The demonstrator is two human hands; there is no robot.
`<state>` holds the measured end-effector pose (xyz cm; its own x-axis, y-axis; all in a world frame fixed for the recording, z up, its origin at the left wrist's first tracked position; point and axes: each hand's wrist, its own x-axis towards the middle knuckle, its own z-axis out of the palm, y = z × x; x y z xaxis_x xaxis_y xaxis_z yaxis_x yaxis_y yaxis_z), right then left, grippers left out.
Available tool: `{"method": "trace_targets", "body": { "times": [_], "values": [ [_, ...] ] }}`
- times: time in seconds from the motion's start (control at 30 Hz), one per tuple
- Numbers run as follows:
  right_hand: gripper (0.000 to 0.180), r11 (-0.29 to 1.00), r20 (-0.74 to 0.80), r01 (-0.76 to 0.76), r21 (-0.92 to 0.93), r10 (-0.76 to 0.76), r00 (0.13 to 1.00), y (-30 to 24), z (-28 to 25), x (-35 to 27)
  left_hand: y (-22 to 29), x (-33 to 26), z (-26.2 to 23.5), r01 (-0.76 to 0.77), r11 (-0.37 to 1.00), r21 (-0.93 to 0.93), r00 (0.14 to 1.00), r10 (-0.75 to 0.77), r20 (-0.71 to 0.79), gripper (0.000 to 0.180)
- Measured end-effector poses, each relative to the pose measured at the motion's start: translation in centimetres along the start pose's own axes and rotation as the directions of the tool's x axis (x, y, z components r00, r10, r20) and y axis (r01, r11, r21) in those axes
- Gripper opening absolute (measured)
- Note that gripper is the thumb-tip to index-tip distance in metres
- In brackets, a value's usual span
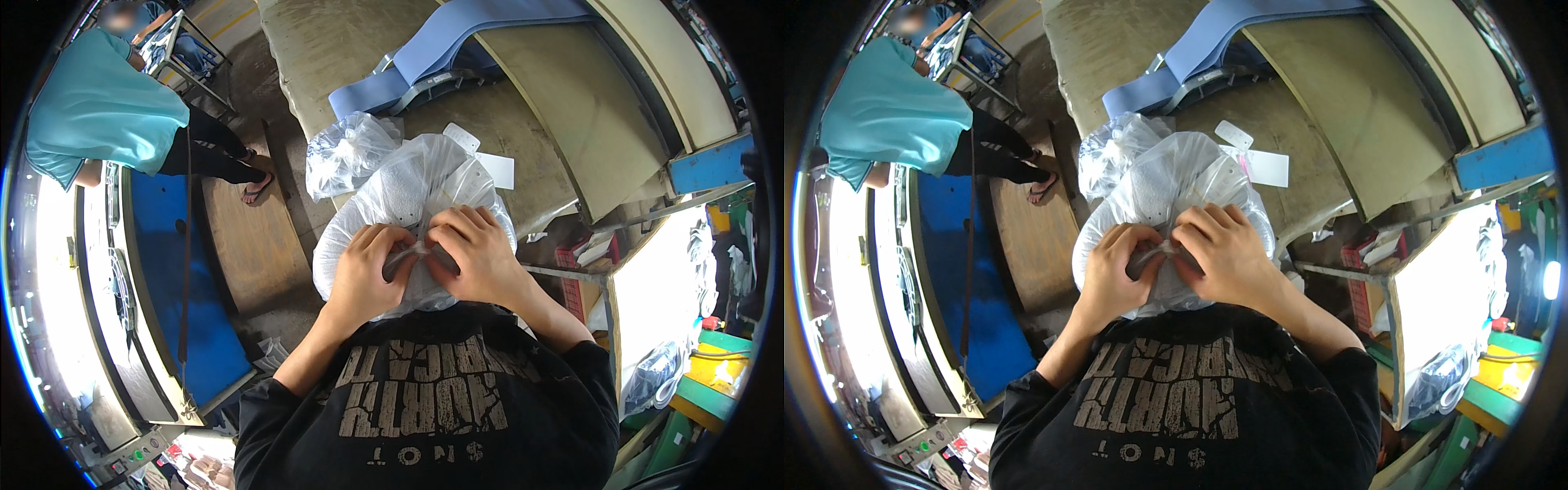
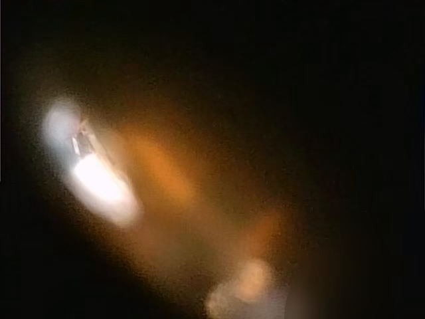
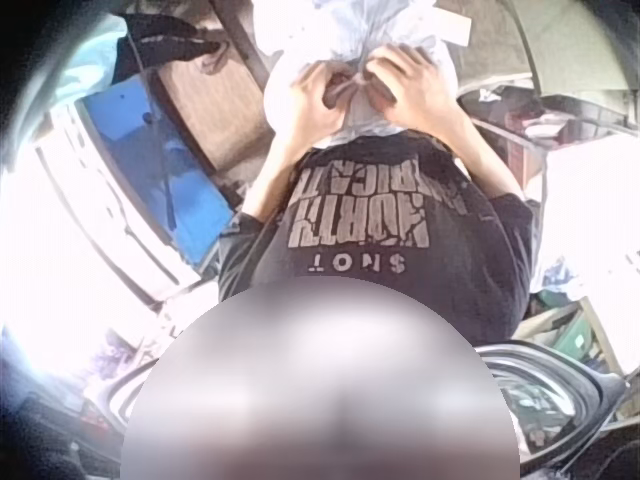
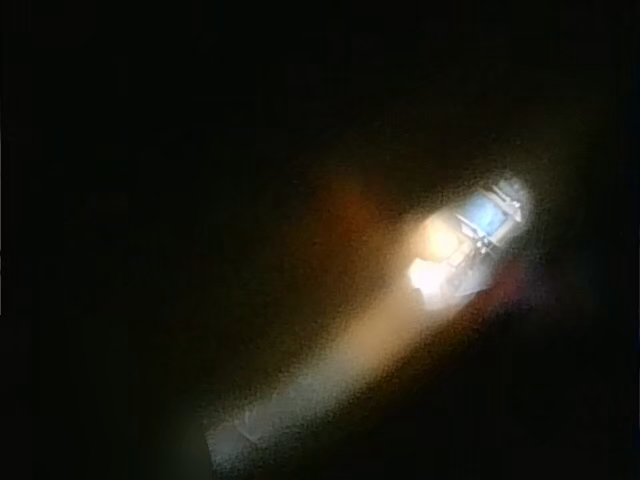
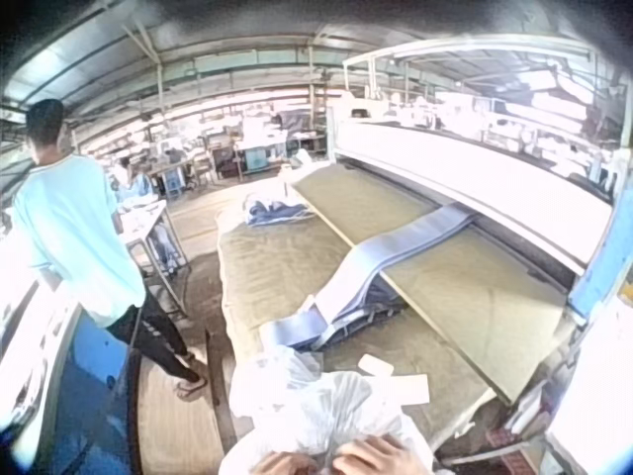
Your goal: The person places white plastic parts into a clear plastic bag, then ties the bag closed with a pink twist tie. The person handles the parts and bag by hand.
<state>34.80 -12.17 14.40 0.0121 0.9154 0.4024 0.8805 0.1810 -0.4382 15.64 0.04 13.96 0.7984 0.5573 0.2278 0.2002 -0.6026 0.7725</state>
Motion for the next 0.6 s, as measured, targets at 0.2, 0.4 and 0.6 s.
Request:
{"method": "trace_targets", "body": {
  "times": [0.2,0.4,0.6],
  "values": [
    [0.030,0.999,0.005,-0.039,-0.029,0.039,0.999,-0.4,0.3,-0.1,0.1,0.0,0.4,-0.036,0.998,0.055,0.999,0.037,-0.013,0.028],
    [0.028,0.998,0.003,-0.055,-0.001,0.055,0.998,-0.1,0.7,-0.1,0.1,0.3,0.8,-0.075,0.994,0.077,0.997,0.077,-0.023,0.030],
    [0.026,0.994,-0.062,-0.104,0.022,0.105,0.993,-0.3,1.3,-0.3,0.1,0.2,1.2,-0.038,0.998,0.042,0.998,0.040,-0.049,0.026]
  ]
}}
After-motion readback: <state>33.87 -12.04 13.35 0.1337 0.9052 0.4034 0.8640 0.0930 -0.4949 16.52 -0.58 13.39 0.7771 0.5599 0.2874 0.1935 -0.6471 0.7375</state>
